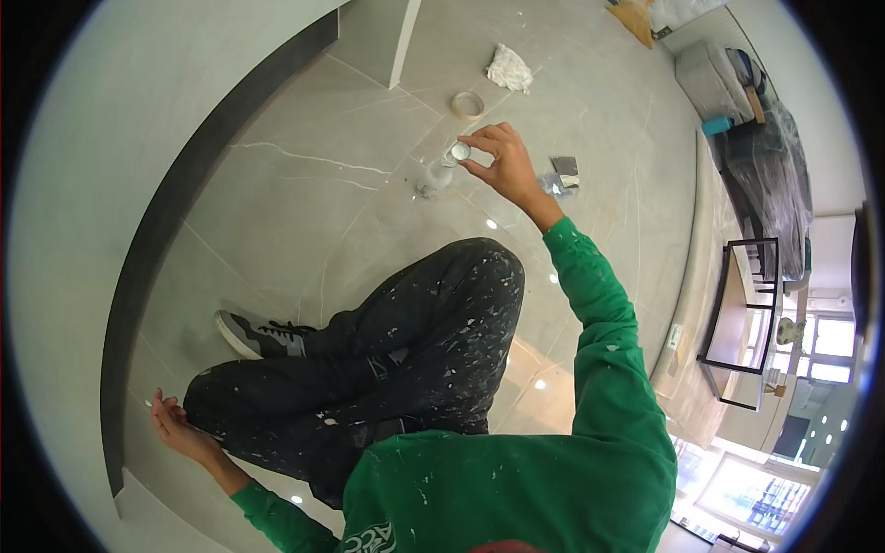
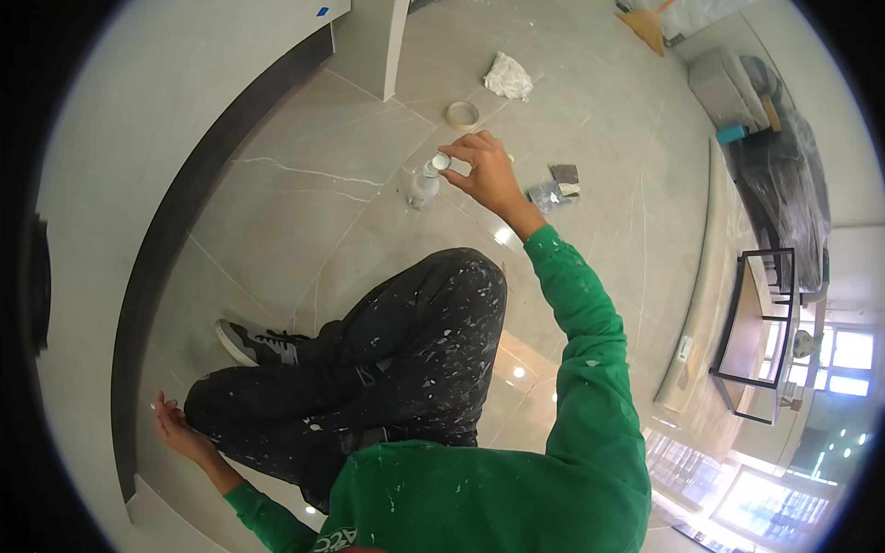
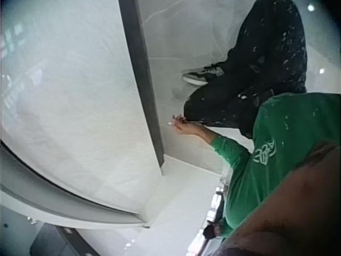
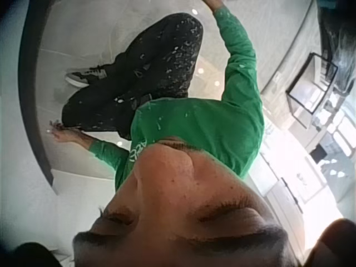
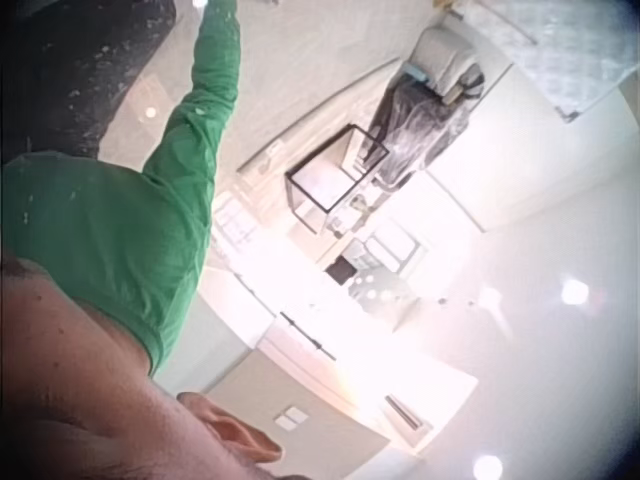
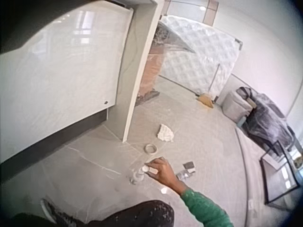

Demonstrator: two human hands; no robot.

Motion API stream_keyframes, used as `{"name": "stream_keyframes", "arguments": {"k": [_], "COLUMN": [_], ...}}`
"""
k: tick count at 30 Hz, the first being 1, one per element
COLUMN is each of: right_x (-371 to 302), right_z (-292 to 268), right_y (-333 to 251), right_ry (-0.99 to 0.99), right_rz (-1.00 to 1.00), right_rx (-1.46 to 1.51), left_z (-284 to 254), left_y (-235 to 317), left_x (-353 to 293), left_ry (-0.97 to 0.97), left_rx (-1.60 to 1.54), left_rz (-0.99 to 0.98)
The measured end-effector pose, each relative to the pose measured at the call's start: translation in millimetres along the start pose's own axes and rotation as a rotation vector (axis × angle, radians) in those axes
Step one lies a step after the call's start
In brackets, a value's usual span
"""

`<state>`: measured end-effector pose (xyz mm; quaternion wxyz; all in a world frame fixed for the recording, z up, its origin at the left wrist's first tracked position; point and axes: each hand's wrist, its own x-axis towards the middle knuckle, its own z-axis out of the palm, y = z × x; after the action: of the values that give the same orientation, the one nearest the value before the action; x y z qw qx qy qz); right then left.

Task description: The person cleans the edges of a white cabinet using a scraper and a cloth while sitting on the floor.

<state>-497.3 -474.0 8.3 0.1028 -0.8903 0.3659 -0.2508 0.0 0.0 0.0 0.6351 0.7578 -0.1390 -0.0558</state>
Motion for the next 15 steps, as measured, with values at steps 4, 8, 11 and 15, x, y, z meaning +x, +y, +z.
{"name": "stream_keyframes", "arguments": {"k": [4, 8, 11, 15], "right_x": [3, 6, 9, 10], "right_z": [-5, -8, -9, -8], "right_y": [-7, -13, -17, -20], "right_ry": [0.004, -0.020, -0.038, -0.038], "right_rz": [-0.034, -0.101, -0.125, -0.160], "right_rx": [-0.063, -0.139, -0.158, -0.145], "left_z": [-2, 0, -4, 0], "left_y": [-4, -1, -4, 2], "left_x": [2, 1, 3, 0], "left_ry": [0.020, 0.035, 0.034, 0.036], "left_rx": [-0.044, 0.007, -0.018, 0.003], "left_rz": [-0.026, -0.013, -0.023, -0.019]}}
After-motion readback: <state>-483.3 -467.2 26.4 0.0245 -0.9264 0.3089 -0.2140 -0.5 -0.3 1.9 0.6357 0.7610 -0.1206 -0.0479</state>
